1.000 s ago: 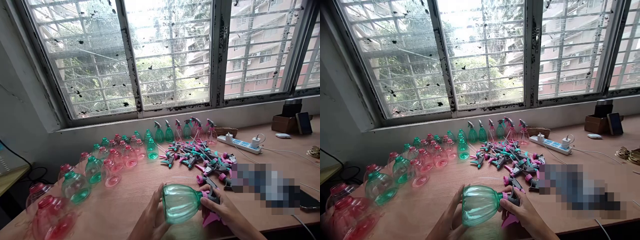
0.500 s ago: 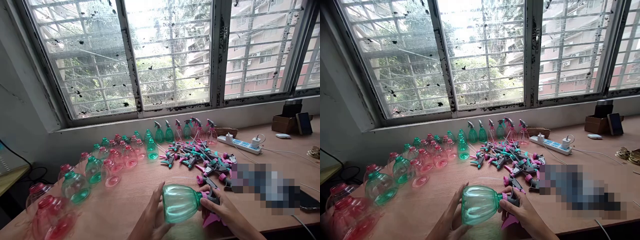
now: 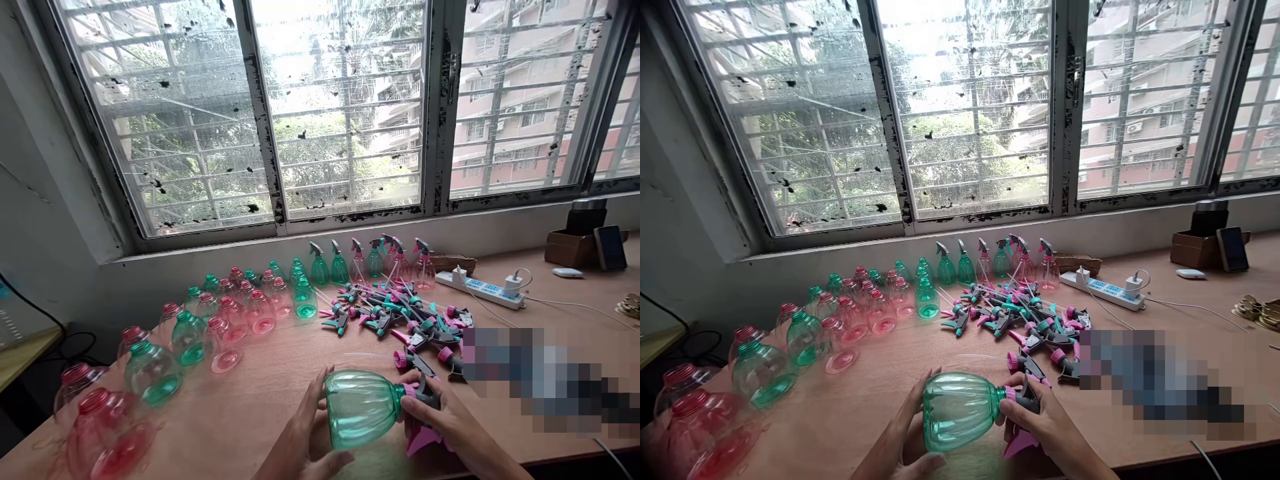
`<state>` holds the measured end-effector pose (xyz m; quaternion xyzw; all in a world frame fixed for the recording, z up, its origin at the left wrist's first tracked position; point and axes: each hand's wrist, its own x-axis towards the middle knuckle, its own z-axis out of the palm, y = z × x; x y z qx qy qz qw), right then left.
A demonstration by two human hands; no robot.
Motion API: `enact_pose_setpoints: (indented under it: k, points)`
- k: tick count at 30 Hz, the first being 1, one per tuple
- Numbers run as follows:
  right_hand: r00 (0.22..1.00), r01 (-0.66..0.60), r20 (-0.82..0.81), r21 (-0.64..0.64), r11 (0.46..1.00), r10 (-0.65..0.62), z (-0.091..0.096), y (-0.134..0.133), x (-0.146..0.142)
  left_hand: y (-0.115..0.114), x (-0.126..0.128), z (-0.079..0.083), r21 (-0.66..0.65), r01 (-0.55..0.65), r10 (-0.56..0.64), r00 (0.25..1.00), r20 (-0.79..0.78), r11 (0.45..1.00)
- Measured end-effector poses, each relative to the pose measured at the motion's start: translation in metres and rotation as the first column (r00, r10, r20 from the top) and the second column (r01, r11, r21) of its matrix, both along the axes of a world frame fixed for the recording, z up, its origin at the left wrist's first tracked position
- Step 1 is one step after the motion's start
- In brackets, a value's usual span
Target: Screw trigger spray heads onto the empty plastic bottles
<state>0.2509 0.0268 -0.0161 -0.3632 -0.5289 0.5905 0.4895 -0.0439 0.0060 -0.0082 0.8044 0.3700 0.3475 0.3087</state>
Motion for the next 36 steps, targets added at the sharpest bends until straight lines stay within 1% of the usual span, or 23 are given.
enact_pose_setpoints:
  k: [3, 5, 7, 9, 13, 16, 18, 20, 22, 25, 29, 32, 36]
  points:
    - [1.0, -0.024, 0.003, 0.001, 1.0, 0.024, 0.0, 0.0, 0.0, -0.006, 0.002, 0.007, -0.045, -0.015, 0.014, 1.0, -0.008, 0.999]
    - [0.999, -0.051, -0.005, 0.004, 0.999, 0.051, 0.0, 0.0, 0.0, -0.007, 0.002, 0.008, -0.098, 0.048, -0.047, 0.999, 0.015, 0.994]
    - [0.998, -0.066, -0.015, 0.005, 0.998, 0.066, 0.0, 0.0, 0.0, -0.006, 0.001, 0.005, -0.137, 0.13, -0.124, 0.991, 0.051, 0.982]
    - [0.997, -0.069, -0.021, 0.007, 0.998, 0.069, 0.001, 0.0, 0.0, -0.002, -0.001, -0.001, -0.158, 0.157, -0.146, 0.986, 0.078, 0.975]
    - [0.997, -0.076, -0.023, 0.011, 0.997, 0.076, 0.0, 0.0, 0.0, 0.005, -0.001, -0.01, -0.118, 0.124, -0.107, 0.984, 0.145, 0.985]
    - [0.997, -0.072, -0.026, 0.004, 0.997, 0.073, 0.001, 0.0, 0.0, 0.005, 0.002, -0.009, -0.099, 0.128, -0.108, 0.976, 0.189, 0.987]
    - [0.997, -0.068, -0.028, -0.003, 0.998, 0.068, 0.001, -0.001, -0.001, 0.003, 0.004, -0.005, -0.127, 0.1, -0.078, 0.983, 0.164, 0.987]
    - [0.998, -0.06, -0.025, -0.01, 0.998, 0.06, 0.001, -0.001, -0.001, 0.001, 0.004, -0.003, -0.145, 0.038, -0.021, 0.992, 0.121, 0.989]
    - [0.998, -0.052, -0.021, -0.006, 0.999, 0.051, 0.002, -0.002, -0.002, 0.0, 0.003, -0.003, -0.152, 0.004, 0.008, 0.997, 0.082, 0.988]
    - [0.999, -0.04, -0.022, -0.004, 0.999, 0.04, 0.003, -0.001, -0.002, 0.002, 0.001, -0.007, -0.148, 0.03, -0.019, 0.997, 0.076, 0.989]
    - [1.0, 0.0, -0.007, -0.006, 1.0, 0.0, 0.003, -0.001, -0.002, 0.007, -0.001, -0.013, -0.095, 0.055, -0.044, 0.993, 0.111, 0.994]
    - [1.0, -0.01, -0.017, -0.007, 1.0, 0.01, 0.002, 0.0, -0.001, 0.007, -0.002, -0.014, -0.073, 0.006, -0.001, 0.997, 0.073, 0.997]
    - [1.0, -0.006, -0.022, -0.018, 1.0, 0.006, 0.001, 0.0, -0.001, 0.003, -0.001, -0.011, -0.074, -0.049, 0.05, 0.999, 0.019, 0.996]
